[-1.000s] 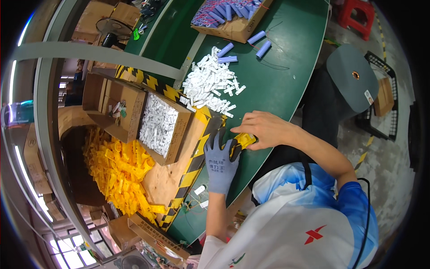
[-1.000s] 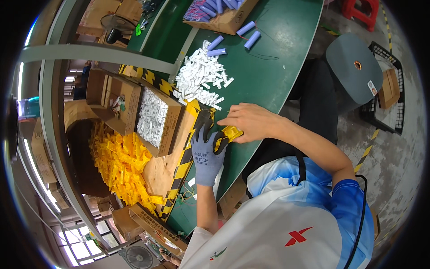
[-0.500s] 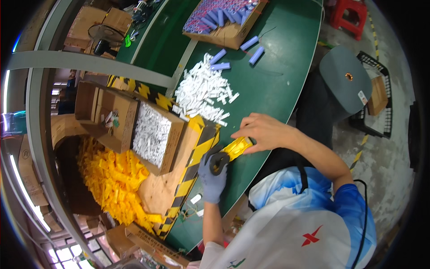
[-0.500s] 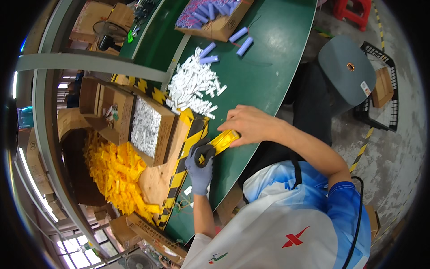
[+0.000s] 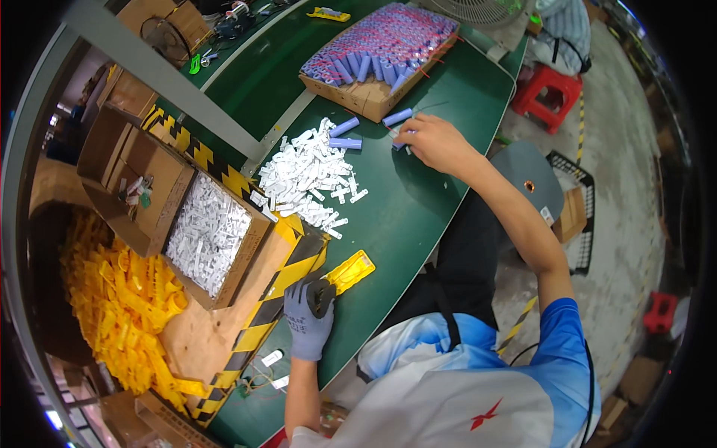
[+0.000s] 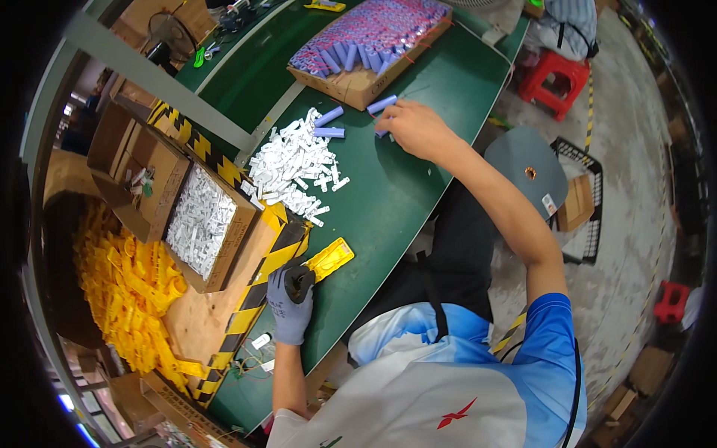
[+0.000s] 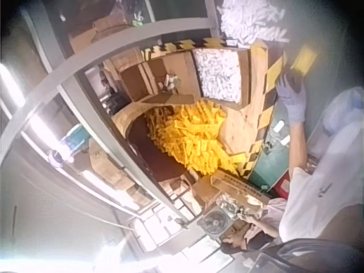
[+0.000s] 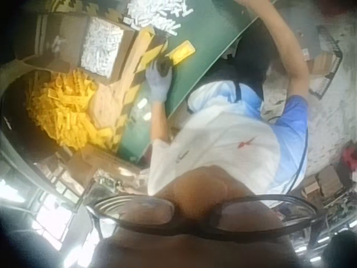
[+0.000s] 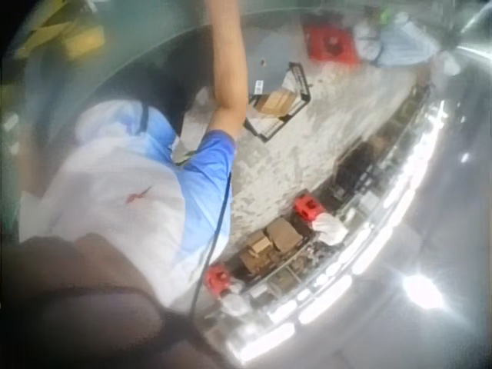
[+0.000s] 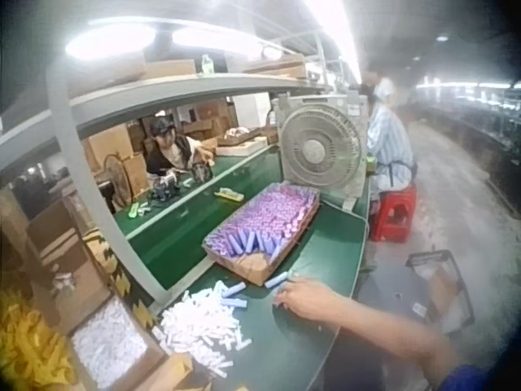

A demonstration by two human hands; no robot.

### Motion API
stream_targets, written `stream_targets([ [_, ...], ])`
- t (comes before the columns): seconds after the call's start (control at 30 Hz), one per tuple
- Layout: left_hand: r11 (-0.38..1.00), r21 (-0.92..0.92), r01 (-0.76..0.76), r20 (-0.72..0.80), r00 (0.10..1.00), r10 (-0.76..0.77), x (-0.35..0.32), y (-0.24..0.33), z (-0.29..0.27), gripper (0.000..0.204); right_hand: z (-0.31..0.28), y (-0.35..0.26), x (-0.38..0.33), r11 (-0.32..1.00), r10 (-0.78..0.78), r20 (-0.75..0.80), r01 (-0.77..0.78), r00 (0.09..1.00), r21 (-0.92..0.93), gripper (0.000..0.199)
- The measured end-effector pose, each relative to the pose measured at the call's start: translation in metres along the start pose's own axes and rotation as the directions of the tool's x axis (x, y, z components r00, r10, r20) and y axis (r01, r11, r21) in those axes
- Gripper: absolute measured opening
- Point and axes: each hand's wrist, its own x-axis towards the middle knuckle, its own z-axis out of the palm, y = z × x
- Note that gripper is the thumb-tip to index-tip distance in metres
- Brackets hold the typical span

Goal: The person assembles handheld devices by fitting circuit boards, batteries, and plastic components into plastic casings by hand. The person then sorts wired circuit modules and plastic pieces from boxes onto the table and installs wired circuits into the casings.

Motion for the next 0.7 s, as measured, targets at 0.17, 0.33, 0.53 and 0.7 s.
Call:
stream_targets([
  [0.17,1.000,-0.013,0.019,0.010,1.000,-0.019,-0.003,-0.004,0.003,0.029,0.007,0.004,0.028,0.917,-0.251,0.229,0.306,0.941,-0.254,0.013],
  [0.33,1.000,0.019,0.025,0.019,1.000,-0.025,-0.003,-0.009,0.001,0.034,-0.003,-0.041,0.049,0.923,-0.301,0.422,0.373,0.855,-0.096,0.013],
  [0.53,1.000,-0.014,-0.023,0.003,1.000,0.023,0.001,-0.014,0.002,0.034,-0.007,-0.060,0.058,0.972,-0.206,0.461,0.126,0.863,0.198,0.020],
  [0.7,0.998,-0.040,0.043,0.043,0.998,-0.041,-0.004,-0.010,-0.005,0.033,-0.008,-0.076,0.057,0.968,-0.237,0.511,0.157,0.826,0.195,0.034],
])
